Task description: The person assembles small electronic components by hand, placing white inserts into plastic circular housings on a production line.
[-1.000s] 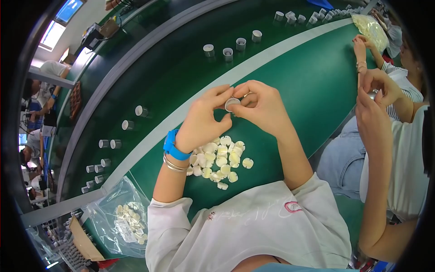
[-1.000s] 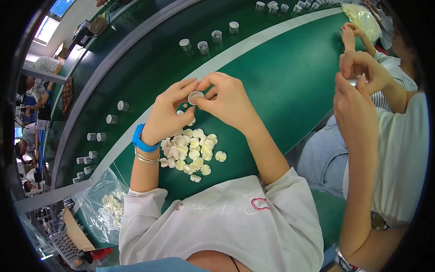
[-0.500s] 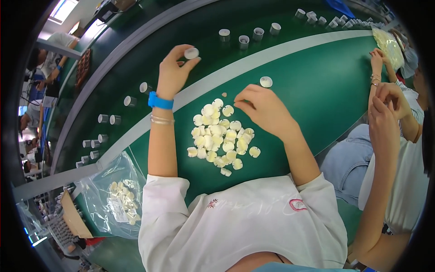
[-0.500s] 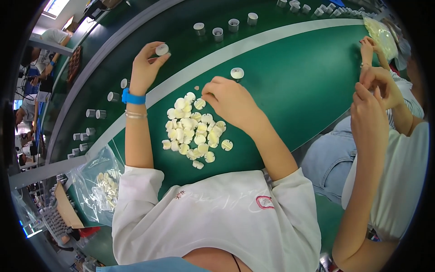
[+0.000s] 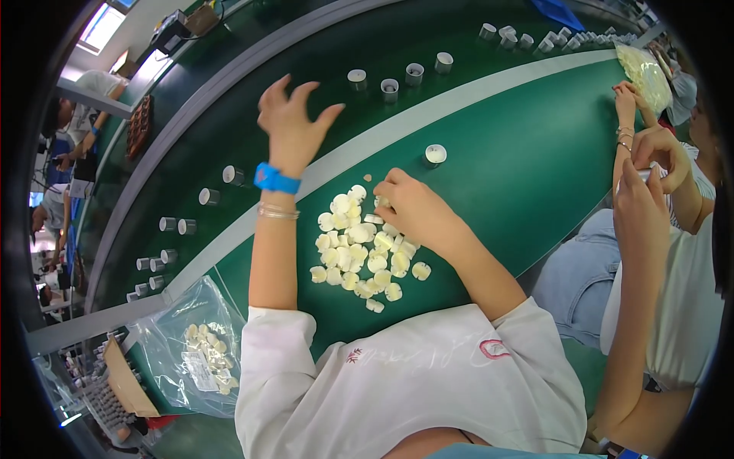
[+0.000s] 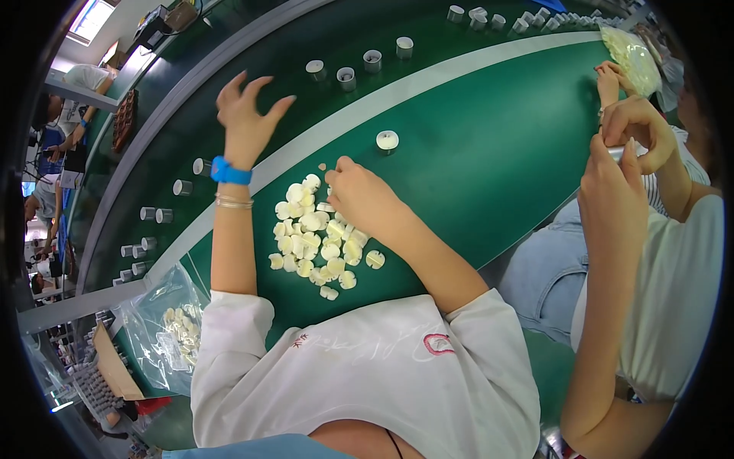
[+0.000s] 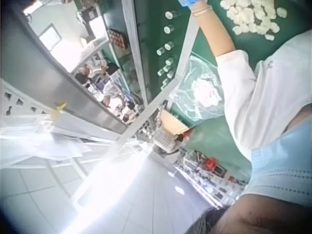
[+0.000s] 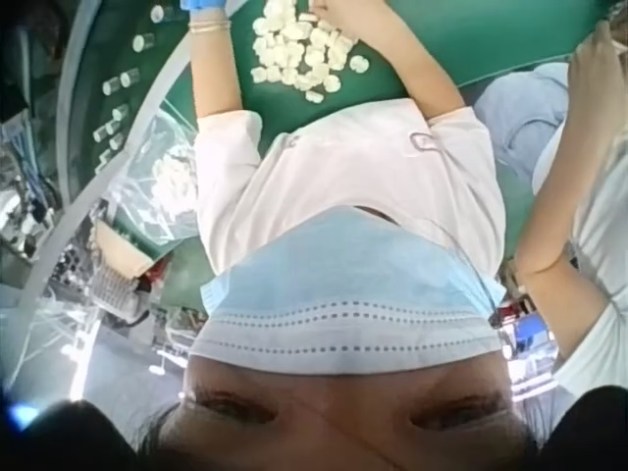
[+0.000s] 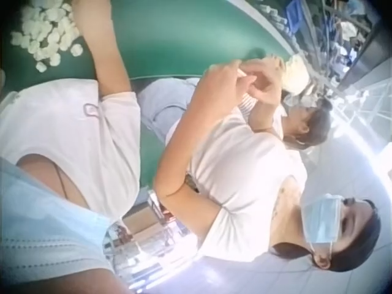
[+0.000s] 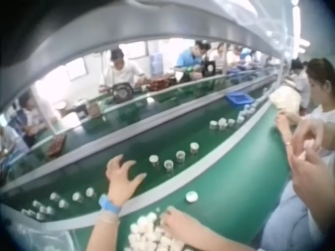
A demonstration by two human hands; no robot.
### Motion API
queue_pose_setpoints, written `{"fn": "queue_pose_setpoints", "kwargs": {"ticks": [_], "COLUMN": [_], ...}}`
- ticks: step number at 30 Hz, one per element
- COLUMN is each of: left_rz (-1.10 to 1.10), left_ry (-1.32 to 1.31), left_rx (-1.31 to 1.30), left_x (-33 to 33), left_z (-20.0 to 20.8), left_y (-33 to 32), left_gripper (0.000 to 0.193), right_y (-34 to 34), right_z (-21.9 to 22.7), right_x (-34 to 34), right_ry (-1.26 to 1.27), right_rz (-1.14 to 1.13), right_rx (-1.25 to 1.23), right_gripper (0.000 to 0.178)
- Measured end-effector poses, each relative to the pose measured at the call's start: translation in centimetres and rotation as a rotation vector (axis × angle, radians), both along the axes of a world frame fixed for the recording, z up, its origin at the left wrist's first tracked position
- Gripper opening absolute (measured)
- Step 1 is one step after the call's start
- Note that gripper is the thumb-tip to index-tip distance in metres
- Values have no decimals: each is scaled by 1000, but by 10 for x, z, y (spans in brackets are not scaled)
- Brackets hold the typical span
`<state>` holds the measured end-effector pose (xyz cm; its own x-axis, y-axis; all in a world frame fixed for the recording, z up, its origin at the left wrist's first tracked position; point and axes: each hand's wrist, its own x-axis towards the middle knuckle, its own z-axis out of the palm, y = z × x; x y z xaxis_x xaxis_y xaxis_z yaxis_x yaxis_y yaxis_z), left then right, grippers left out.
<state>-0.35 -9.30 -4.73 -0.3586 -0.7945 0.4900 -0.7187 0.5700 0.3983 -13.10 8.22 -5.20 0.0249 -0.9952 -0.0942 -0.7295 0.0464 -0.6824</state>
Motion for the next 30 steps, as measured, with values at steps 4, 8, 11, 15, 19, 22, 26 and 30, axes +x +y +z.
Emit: {"fn": "queue_pose_setpoints", "kwargs": {"ticks": [4, 8, 11, 15, 19, 22, 26, 30], "left_rz": [-143, -145, -185, -381, -509, -521, -510, -496], "left_ry": [-238, -486, -392, 224, 970, 650, 574, 463], "left_rx": [-149, -47, -33, 457, 1184, 874, 726, 510], "left_x": [-68, -103, -101, -73, -43, -39, -36, -43], "left_z": [1, -14, -22, 1, 21, 14, -1, 1], "left_y": [-16, -25, -31, -20, 20, 43, 60, 68], "left_gripper": [52, 48, 37, 28, 34, 36, 39, 37], "right_y": [-13, -17, -21, -18, -22, -25, -30, -32], "right_z": [-1, -11, -13, -1, 21, 16, 20, 13], "right_x": [-18, -22, -25, -35, -50, -65, -73, -75], "right_ry": [-11, 5, 71, 64, -335, -599, -1086, -961], "right_rz": [67, 73, 78, -55, -190, -296, -420, -386], "right_rx": [-112, -148, -112, -227, -418, -367, -297, -197], "right_gripper": [26, 22, 15, 11, 12, 16, 17, 15]}}
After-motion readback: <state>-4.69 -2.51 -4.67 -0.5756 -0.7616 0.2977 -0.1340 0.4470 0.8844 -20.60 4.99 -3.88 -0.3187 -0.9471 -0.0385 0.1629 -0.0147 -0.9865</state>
